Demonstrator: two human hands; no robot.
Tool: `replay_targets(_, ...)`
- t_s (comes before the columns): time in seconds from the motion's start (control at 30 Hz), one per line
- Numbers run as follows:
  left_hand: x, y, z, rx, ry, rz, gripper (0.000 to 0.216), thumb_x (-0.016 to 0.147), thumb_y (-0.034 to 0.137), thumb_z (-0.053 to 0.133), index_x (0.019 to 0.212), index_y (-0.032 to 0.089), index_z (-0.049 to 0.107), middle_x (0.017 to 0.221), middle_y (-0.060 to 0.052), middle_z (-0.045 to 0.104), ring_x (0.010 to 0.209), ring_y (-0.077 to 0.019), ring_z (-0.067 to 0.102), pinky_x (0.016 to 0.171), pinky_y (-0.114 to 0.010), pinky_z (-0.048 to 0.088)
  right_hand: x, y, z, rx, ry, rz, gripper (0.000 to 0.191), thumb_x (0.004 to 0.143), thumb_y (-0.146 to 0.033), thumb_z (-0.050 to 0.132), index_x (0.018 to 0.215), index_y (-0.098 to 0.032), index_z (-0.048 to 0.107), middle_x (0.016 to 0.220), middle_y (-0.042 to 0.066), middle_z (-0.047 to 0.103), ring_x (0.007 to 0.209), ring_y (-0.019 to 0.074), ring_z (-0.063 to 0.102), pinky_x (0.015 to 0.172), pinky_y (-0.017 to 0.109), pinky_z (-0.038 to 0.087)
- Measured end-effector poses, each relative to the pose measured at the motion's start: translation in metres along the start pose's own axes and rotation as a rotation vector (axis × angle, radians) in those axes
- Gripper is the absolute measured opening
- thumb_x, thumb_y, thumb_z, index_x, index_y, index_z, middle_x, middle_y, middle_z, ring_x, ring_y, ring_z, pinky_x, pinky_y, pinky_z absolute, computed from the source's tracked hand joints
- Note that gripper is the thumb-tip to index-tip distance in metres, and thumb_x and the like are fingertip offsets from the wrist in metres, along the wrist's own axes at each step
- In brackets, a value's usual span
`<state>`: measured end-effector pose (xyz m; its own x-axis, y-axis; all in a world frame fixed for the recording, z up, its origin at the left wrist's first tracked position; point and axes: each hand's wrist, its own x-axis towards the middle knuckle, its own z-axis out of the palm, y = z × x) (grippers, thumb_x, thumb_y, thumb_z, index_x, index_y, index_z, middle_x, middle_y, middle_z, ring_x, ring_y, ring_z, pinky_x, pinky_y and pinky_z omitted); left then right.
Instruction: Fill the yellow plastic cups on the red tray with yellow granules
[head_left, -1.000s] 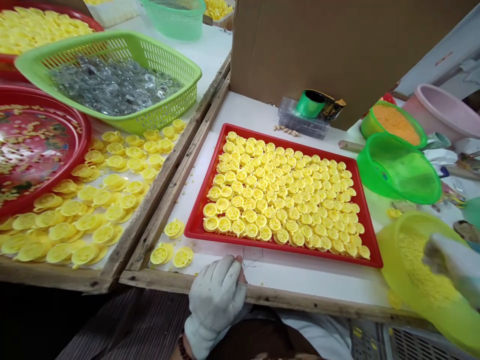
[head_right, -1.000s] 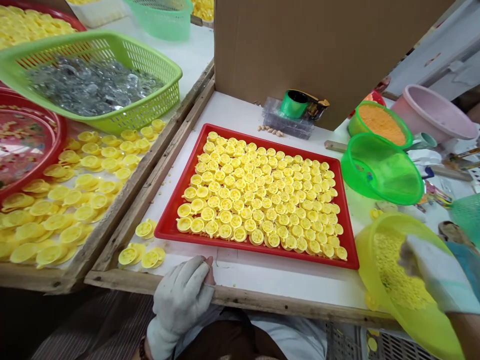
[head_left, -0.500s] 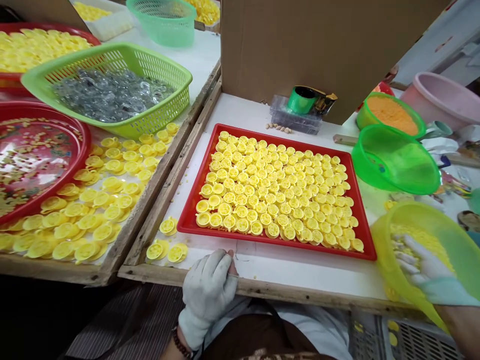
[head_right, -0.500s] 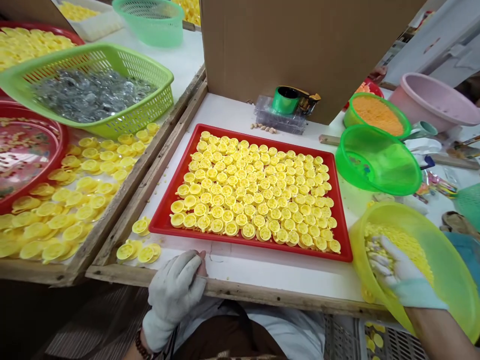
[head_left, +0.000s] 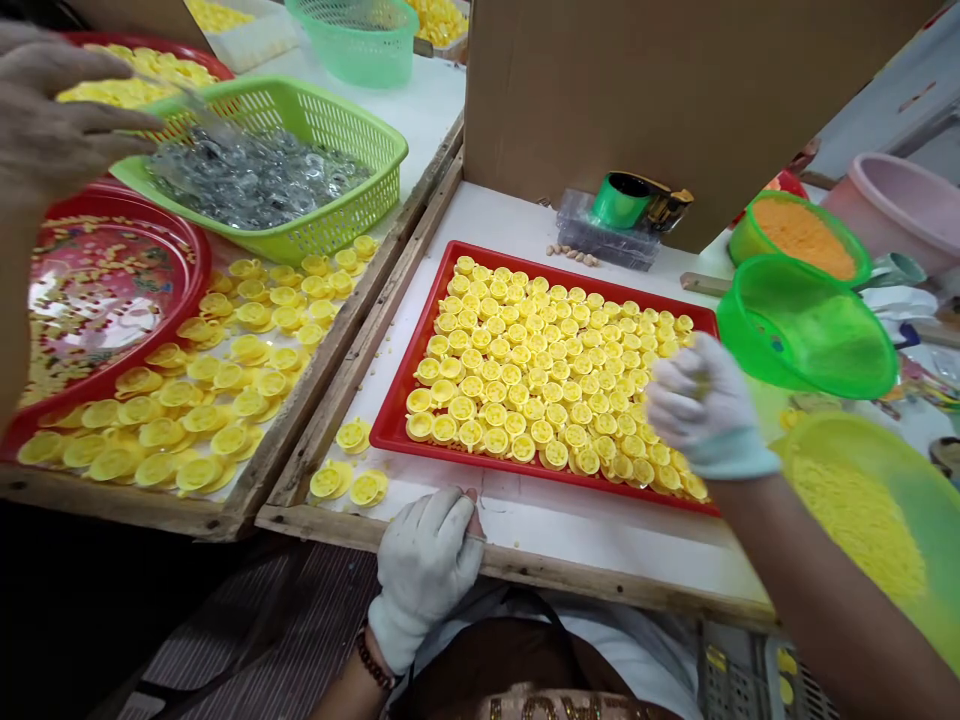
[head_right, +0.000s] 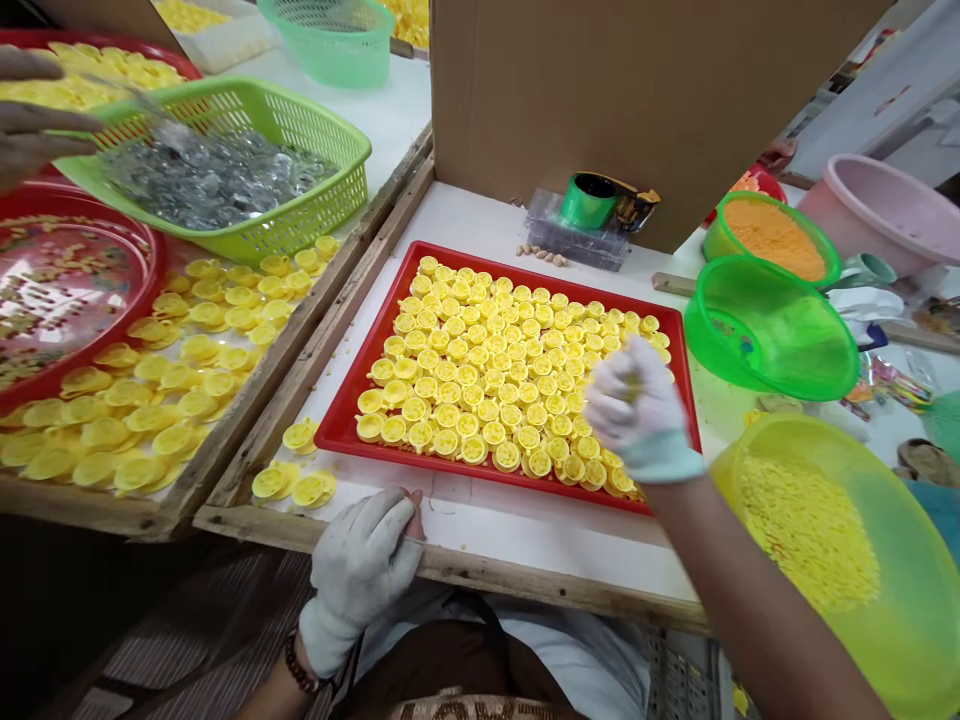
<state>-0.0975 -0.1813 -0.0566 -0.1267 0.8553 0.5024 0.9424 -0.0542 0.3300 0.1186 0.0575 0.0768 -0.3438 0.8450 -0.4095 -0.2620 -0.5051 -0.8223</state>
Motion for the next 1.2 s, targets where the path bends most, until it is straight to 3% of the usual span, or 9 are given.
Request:
replay_targets(0.07,-0.001,0.0,-0.001,0.001,-0.002,-0.002,0.011,0.09,0.013,0.061,0.1,0.018,0.063,0.092,-0.005,0.072,0.077,-0.0226,0.063,0.072,-0.038,0.047,0.03,0.028,0.058,0.007,-0.155,0.0,0.063,0.075,-0.058,0.08,0.062,-0.022,0.031,0.052,-0.011,0.025,0.038,0.0021,0.017,0.039,0.027,0.003)
replay_targets(0.17,-0.002,0.0,-0.001,-0.009,0.001,-0.008,0.011,0.09,0.013,0.06,0.1,0.018,0.063,0.092,-0.006,0.071,0.077,-0.0224,0.063,0.072,-0.037,0.047,0.069,0.066,0.126,0.044,-0.283,-0.015,0.06,0.077,-0.063,0.078,0.065,-0.022,0.036,0.054,-0.009,0.036,0.04,0.0028,0.024,0.038,0.025,0.009)
replay_targets(0.3,-0.004,0.0,0.0,-0.022,-0.008,-0.026,0.012,0.09,0.013,0.06,0.1,0.018,0.063,0.092,-0.006,0.071,0.078,-0.0225,0.062,0.071,-0.038,0.046,0.103,0.102,0.176,0.021,-0.285,-0.05,0.057,0.08,-0.07,0.071,0.069,-0.022,0.043,0.055,-0.008,0.043,0.04,0.0046,0.034,0.037,0.023,0.017)
replay_targets(0.47,-0.005,-0.001,0.001,-0.044,-0.029,-0.038,0.01,0.089,0.013,0.061,0.097,0.019,0.063,0.091,-0.005,0.071,0.075,-0.0217,0.061,0.07,-0.037,0.045,0.125,0.129,0.187,-0.037,-0.283,-0.167,0.055,0.083,-0.07,0.068,0.068,-0.022,0.047,0.055,-0.007,0.047,0.042,0.0066,0.043,0.038,0.024,0.031)
replay_targets(0.73,-0.002,0.002,-0.001,-0.054,-0.02,-0.056,0.009,0.089,0.012,0.06,0.092,0.02,0.062,0.09,-0.004,0.072,0.075,-0.0206,0.063,0.071,-0.037,0.046,0.133,0.114,0.198,-0.034,-0.249,-0.133,0.056,0.087,-0.069,0.064,0.067,-0.022,0.04,0.05,-0.009,0.041,0.039,0.0052,0.035,0.037,0.023,0.018)
replay_targets(1.0,-0.004,0.001,0.0,-0.064,-0.028,-0.07,0.013,0.087,0.011,0.062,0.097,0.019,0.063,0.091,-0.005,0.072,0.076,-0.0215,0.061,0.072,-0.038,0.047,0.15,0.125,0.214,0.002,-0.254,-0.233,0.057,0.086,-0.07,0.065,0.065,-0.022,0.041,0.051,-0.007,0.044,0.041,0.006,0.038,0.039,0.023,0.029)
replay_targets(1.2,-0.007,0.0,0.002,-0.067,-0.022,-0.066,0.014,0.087,0.012,0.063,0.099,0.019,0.063,0.095,-0.005,0.072,0.078,-0.0219,0.062,0.075,-0.038,0.047,0.153,0.12,0.208,0.061,-0.222,-0.096,0.059,0.085,-0.071,0.066,0.067,-0.023,0.036,0.049,-0.009,0.036,0.039,0.0056,0.031,0.036,0.024,0.017)
